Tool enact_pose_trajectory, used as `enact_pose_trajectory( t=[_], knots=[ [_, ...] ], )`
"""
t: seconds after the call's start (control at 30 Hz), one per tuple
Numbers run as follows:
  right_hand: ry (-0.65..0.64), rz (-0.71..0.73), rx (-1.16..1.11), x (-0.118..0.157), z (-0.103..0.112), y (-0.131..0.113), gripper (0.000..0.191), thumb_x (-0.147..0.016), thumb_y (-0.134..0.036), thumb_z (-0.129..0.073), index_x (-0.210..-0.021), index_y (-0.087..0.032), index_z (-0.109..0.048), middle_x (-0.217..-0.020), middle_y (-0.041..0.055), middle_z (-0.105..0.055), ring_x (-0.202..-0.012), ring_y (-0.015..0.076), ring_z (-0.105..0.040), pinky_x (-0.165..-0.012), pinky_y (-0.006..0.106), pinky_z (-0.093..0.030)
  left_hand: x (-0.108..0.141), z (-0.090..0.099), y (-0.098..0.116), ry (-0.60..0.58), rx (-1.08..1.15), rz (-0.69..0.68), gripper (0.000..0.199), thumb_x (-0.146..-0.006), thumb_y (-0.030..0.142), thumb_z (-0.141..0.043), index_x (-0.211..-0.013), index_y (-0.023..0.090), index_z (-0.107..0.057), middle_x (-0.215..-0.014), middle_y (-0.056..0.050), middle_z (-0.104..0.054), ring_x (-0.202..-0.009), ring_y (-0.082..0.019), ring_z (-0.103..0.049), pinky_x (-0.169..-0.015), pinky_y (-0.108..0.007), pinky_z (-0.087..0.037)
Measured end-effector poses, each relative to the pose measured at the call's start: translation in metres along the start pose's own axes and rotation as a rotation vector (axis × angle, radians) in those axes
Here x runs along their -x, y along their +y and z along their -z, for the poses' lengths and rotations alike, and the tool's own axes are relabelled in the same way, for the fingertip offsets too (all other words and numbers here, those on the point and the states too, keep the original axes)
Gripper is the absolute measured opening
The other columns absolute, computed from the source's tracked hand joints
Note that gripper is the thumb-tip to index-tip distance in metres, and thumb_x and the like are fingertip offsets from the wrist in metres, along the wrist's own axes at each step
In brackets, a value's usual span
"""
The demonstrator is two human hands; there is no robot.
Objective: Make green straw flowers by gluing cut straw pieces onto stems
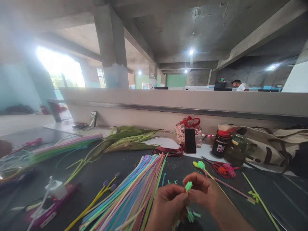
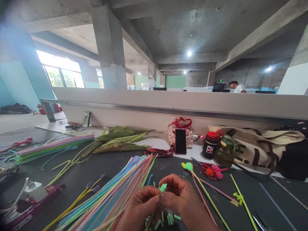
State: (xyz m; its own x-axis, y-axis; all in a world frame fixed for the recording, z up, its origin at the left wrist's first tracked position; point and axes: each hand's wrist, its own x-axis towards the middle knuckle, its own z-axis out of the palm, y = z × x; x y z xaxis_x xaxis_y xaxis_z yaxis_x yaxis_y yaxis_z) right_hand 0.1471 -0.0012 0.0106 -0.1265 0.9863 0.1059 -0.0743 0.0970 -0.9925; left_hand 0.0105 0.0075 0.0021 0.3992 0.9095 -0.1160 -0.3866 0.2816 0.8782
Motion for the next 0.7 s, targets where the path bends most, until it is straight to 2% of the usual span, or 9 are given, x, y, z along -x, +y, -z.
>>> enact_pose_trajectory(
  t=[0.23,0.5,0.7],
  knots=[
    [0.020,-0.013,-0.010,0.0020,-0.0017,-0.0028,0.029,-0.056,-0.039,-0.072,-0.074,-0.018,-0.063,-0.053,-0.0054,-0.046,-0.048,0.0073,-0.037,-0.045,0.019,-0.027,0.0000,-0.0023,-0.0036,0.104,-0.079,-0.035,0.036,-0.043,0.044,-0.075,-0.054,0.013,-0.060,-0.033,0.005,-0.047,-0.030,-0.005,-0.038,-0.034,-0.017,-0.027],
    [0.026,-0.033,0.029,0.0018,-0.0006,-0.0063,0.027,-0.054,-0.038,-0.073,-0.071,-0.018,-0.066,-0.050,-0.0063,-0.043,-0.048,0.0072,-0.036,-0.045,0.019,-0.027,-0.0013,-0.0013,-0.0060,0.073,-0.088,-0.052,0.040,-0.043,0.049,-0.073,-0.054,0.013,-0.060,-0.032,0.005,-0.046,-0.030,-0.005,-0.037,-0.034,-0.017,-0.026],
    [0.016,-0.029,0.020,0.0020,-0.0010,-0.0076,0.025,-0.057,-0.035,-0.072,-0.072,-0.017,-0.064,-0.052,-0.0053,-0.047,-0.050,0.0079,-0.039,-0.048,0.020,-0.029,-0.0019,-0.0013,-0.0077,0.071,-0.105,-0.064,0.038,-0.045,0.048,-0.072,-0.053,0.014,-0.059,-0.032,0.006,-0.045,-0.029,-0.005,-0.037,-0.033,-0.018,-0.024]
  ],
)
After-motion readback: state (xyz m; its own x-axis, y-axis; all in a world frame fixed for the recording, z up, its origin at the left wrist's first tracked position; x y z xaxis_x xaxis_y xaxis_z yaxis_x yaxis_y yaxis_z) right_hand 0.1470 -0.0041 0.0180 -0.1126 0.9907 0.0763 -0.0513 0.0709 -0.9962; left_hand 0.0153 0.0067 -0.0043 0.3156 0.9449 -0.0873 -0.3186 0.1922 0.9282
